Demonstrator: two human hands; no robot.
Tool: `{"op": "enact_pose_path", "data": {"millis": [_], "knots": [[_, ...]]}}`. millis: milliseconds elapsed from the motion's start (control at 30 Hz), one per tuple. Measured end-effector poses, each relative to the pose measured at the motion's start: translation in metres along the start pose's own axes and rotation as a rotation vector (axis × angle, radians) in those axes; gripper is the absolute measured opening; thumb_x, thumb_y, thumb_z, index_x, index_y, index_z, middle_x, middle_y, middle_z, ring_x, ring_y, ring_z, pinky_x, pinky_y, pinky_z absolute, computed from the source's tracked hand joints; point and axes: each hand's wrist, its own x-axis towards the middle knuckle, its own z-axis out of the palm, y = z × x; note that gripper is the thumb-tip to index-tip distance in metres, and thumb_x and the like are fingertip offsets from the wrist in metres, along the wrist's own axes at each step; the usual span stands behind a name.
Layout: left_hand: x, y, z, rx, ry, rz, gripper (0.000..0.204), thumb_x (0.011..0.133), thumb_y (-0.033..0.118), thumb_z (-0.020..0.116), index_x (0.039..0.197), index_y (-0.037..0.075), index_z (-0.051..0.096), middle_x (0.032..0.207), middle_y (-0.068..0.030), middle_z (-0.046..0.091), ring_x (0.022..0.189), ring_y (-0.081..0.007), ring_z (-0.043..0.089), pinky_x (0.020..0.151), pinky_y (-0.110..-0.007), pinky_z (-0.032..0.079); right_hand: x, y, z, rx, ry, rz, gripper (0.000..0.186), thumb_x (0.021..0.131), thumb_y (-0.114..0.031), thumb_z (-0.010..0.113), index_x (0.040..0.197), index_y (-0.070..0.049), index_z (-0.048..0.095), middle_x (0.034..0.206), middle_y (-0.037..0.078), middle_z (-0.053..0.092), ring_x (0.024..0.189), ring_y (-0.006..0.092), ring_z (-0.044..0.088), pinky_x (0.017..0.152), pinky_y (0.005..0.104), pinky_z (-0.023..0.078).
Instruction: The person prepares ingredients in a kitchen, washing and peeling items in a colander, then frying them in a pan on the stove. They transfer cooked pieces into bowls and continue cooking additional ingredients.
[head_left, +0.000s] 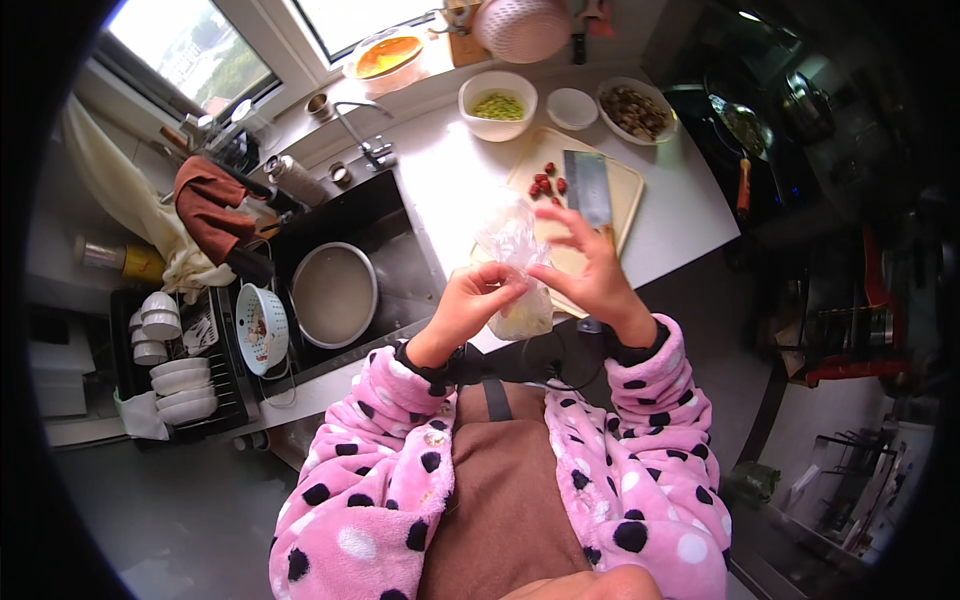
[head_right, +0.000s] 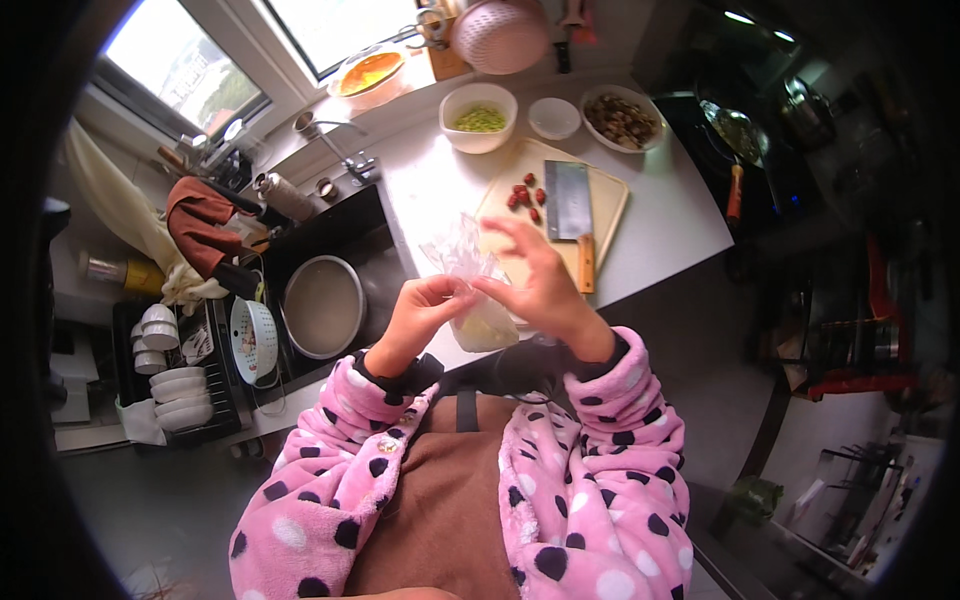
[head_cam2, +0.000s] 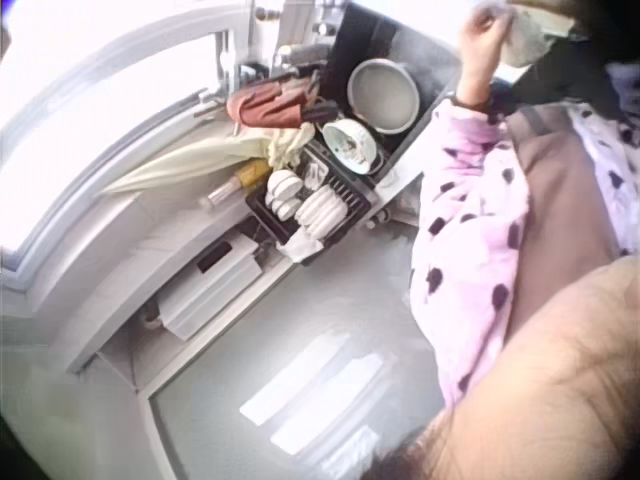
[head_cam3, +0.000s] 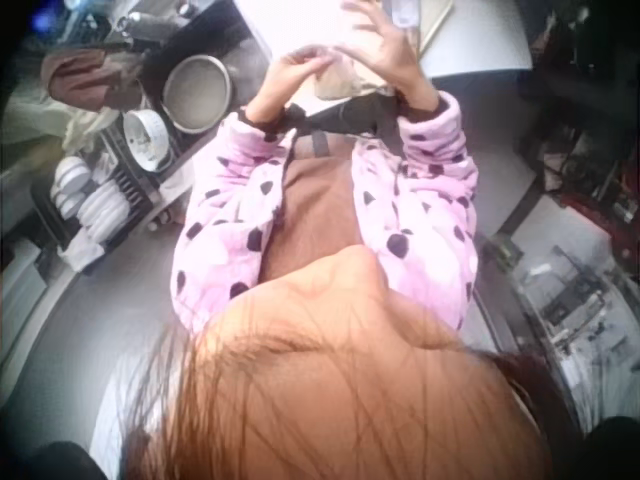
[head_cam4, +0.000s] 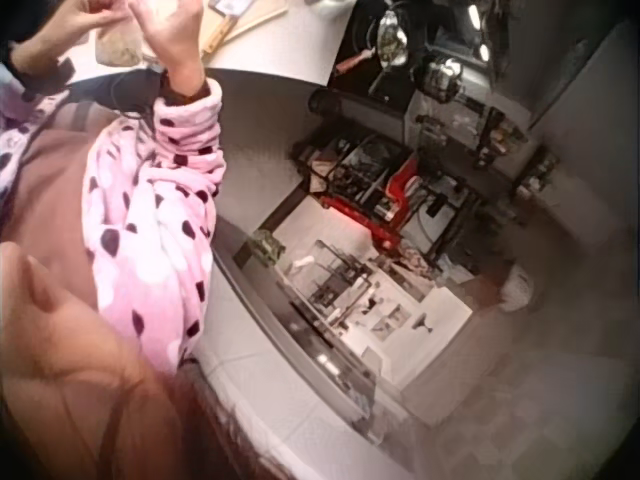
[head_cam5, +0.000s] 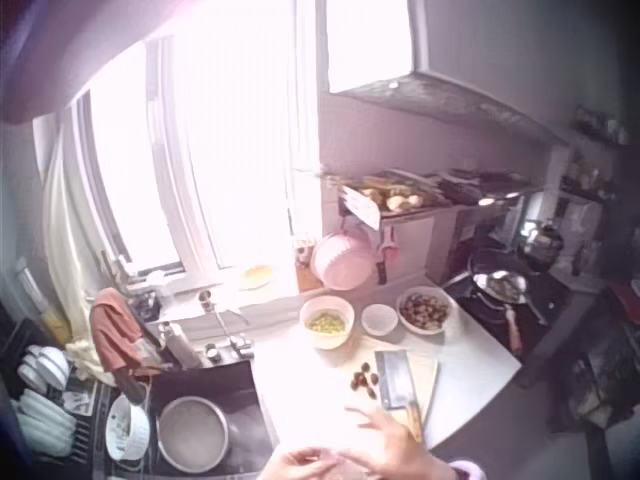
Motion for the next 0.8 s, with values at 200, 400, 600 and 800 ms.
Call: {"op": "enact_pose_path", "data": {"millis": [200,400,600,800], "knots": [[0.036,-0.008,0.133,0.243,-0.028,0.18,0.011,0.085,0.009,0.06,0.089,-0.002,0.061,0.073,-0.0034,0.062,0.066,-0.0063,0.055,0.059,-0.021,0.044,-0.097,0.033,-0.08,0.108,-0.073,0.172,0.062,0.072,-0.014,0.074,0.125,-0.003,0.045,0.116,0.012,0.055,0.106,0.0185,0.052,0.091,0.0326,0.042],[0.085,-0.019,0.24,0.609,-0.017,0.311,0.017,0.083,0.01,0.062,0.099,0.005,0.06,0.069,-0.0101,0.065,0.06,-0.0158,0.062,0.053,-0.026,0.045,-0.187,0.056,-0.161,0.498,0.461,0.281,0.019,0.088,-0.018,0.057,0.089,-0.001,0.066,0.074,-0.002,0.063,0.071,0.0047,0.055,0.063,0.0208,0.044],[0.115,-0.044,0.349,0.475,0.054,0.647,0.03,0.069,-0.003,0.068,0.096,0.003,0.054,0.088,-0.0109,0.058,0.082,-0.02,0.06,0.064,-0.028,0.044,-0.26,0.063,-0.234,0.361,0.899,0.284,0.018,0.087,-0.017,0.058,0.086,-0.001,0.066,0.074,0.001,0.063,0.065,0.006,0.054,0.061,0.0208,0.042],[0.141,-0.082,0.468,0.694,-0.776,0.997,0.061,0.072,0.025,0.071,0.124,0.003,0.047,0.115,-0.0194,0.051,0.109,-0.0377,0.048,0.096,-0.046,0.033,-0.333,0.052,-0.307,0.226,1.221,0.287,0.016,0.084,-0.015,0.062,0.088,0.001,0.066,0.072,-0.001,0.062,0.066,0.0045,0.054,0.059,0.0208,0.042]]}}
